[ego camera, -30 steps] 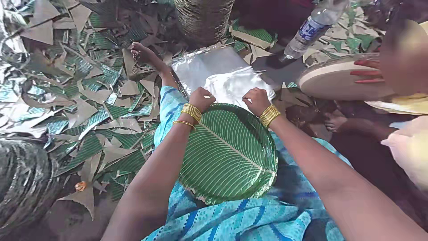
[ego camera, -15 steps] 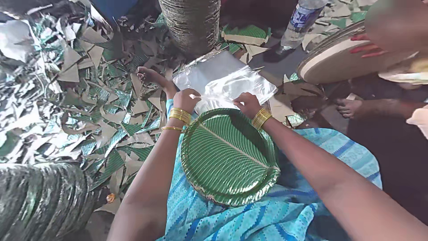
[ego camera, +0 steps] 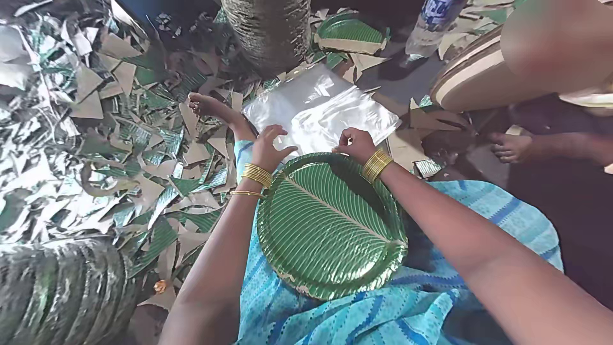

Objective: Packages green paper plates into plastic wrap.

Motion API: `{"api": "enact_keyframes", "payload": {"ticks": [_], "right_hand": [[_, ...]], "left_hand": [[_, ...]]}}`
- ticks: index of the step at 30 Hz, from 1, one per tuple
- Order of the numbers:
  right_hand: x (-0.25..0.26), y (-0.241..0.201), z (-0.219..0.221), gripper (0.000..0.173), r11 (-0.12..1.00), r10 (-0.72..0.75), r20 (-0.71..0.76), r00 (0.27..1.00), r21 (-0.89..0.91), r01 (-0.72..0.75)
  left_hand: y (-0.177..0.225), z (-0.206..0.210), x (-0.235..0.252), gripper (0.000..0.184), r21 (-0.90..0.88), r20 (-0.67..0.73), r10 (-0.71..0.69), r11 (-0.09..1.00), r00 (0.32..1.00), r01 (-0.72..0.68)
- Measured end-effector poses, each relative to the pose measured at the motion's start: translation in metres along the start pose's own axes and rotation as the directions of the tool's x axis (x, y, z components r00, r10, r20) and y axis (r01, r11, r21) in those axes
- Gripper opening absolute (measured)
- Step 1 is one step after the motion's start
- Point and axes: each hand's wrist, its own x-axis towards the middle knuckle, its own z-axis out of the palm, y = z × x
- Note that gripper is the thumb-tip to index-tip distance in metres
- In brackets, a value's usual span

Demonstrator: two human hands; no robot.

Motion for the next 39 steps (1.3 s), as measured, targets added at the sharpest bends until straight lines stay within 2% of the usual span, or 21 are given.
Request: {"api": "enact_keyframes", "payload": {"ticks": [2, 4, 8, 13, 15, 18, 21, 23, 24, 26, 27, 28, 29, 32, 34, 37, 39], "right_hand": [[0.001, -0.002, 0.001, 0.024, 1.0, 0.005, 0.031, 1.0, 0.018, -0.005], [0.002, -0.004, 0.001, 0.022, 0.999, -0.018, 0.071, 0.997, 0.029, 0.016], [0.0, 0.0, -0.005, 0.018, 1.0, -0.014, 0.13, 0.991, 0.024, 0.011], [0.003, 0.013, -0.015, 0.018, 0.998, 0.015, 0.162, 0.987, 0.05, -0.023], [0.003, 0.009, -0.016, 0.014, 0.998, 0.008, 0.116, 0.993, 0.06, -0.015], [0.005, -0.001, -0.018, 0.016, 0.997, 0.003, 0.037, 0.999, 0.077, -0.005], [0.007, -0.005, -0.02, 0.019, 0.998, 0.012, 0.029, 0.999, 0.055, -0.014], [0.005, -0.004, -0.018, 0.019, 0.999, 0.01, 0.043, 0.999, 0.05, -0.012], [0.004, -0.004, -0.016, 0.019, 0.998, 0.008, 0.047, 0.999, 0.056, -0.011], [0.003, -0.002, -0.011, 0.019, 0.992, 0.013, 0.029, 0.999, 0.122, -0.017], [0.003, -0.002, -0.008, 0.019, 0.986, 0.017, 0.007, 1.0, 0.167, -0.018], [0.003, -0.003, -0.006, 0.019, 0.978, 0.021, -0.016, 1.0, 0.206, -0.018], [0.002, -0.007, -0.004, 0.019, 0.972, 0.023, -0.031, 0.999, 0.234, -0.015], [0.003, -0.021, 0.002, 0.019, 0.971, 0.014, -0.018, 1.0, 0.238, -0.009], [0.003, -0.028, 0.008, 0.019, 0.976, -0.006, -0.002, 1.0, 0.218, 0.006], [-0.003, -0.039, 0.013, 0.016, 0.98, -0.022, 0.004, 1.0, 0.197, 0.02], [-0.008, -0.041, 0.014, 0.015, 0.98, -0.016, 0.005, 1.0, 0.197, 0.015]], "left_hand": [[0.002, 0.005, -0.001, 0.044, 0.078, 0.014, 0.088, 0.993, 0.996, -0.089], [0.005, 0.006, -0.001, 0.024, 0.071, -0.054, 0.113, 0.992, 0.992, -0.109], [0.008, -0.003, -0.001, 0.023, -0.042, -0.104, -0.01, 0.999, 0.995, 0.006], [0.005, 0.002, -0.005, 0.019, 0.057, -0.082, -0.058, 0.996, 0.995, 0.063], [0.01, 0.001, -0.007, 0.012, 0.129, -0.072, -0.022, 0.991, 0.997, 0.031], [0.01, 0.001, 0.0, 0.006, 0.242, -0.051, 0.111, 0.966, 0.993, -0.095], [0.007, -0.001, -0.002, 0.004, 0.299, 0.017, 0.164, 0.94, 0.986, -0.161], [0.005, -0.001, -0.007, 0.007, 0.258, -0.032, 0.113, 0.961, 0.993, -0.101], [0.005, -0.002, -0.011, 0.011, 0.232, -0.097, 0.048, 0.972, 0.994, -0.025], [0.008, -0.008, -0.016, 0.023, 0.134, -0.237, -0.174, 0.969, 0.956, 0.209], [0.012, -0.013, -0.018, 0.029, 0.055, -0.254, -0.308, 0.942, 0.917, 0.332], [0.016, -0.017, -0.018, 0.032, -0.008, -0.233, -0.404, 0.911, 0.885, 0.413], [0.02, -0.019, -0.018, 0.032, -0.033, -0.157, -0.444, 0.895, 0.882, 0.444], [0.025, -0.004, -0.013, 0.029, -0.143, 0.169, -0.349, 0.917, 0.922, 0.373], [0.028, 0.01, -0.006, 0.033, -0.318, 0.292, -0.283, 0.872, 0.914, 0.372], [0.034, 0.02, 0.004, 0.029, -0.537, 0.369, -0.31, 0.698, 0.876, 0.473], [0.035, 0.024, 0.006, 0.019, -0.576, 0.351, -0.308, 0.674, 0.884, 0.463]]}}
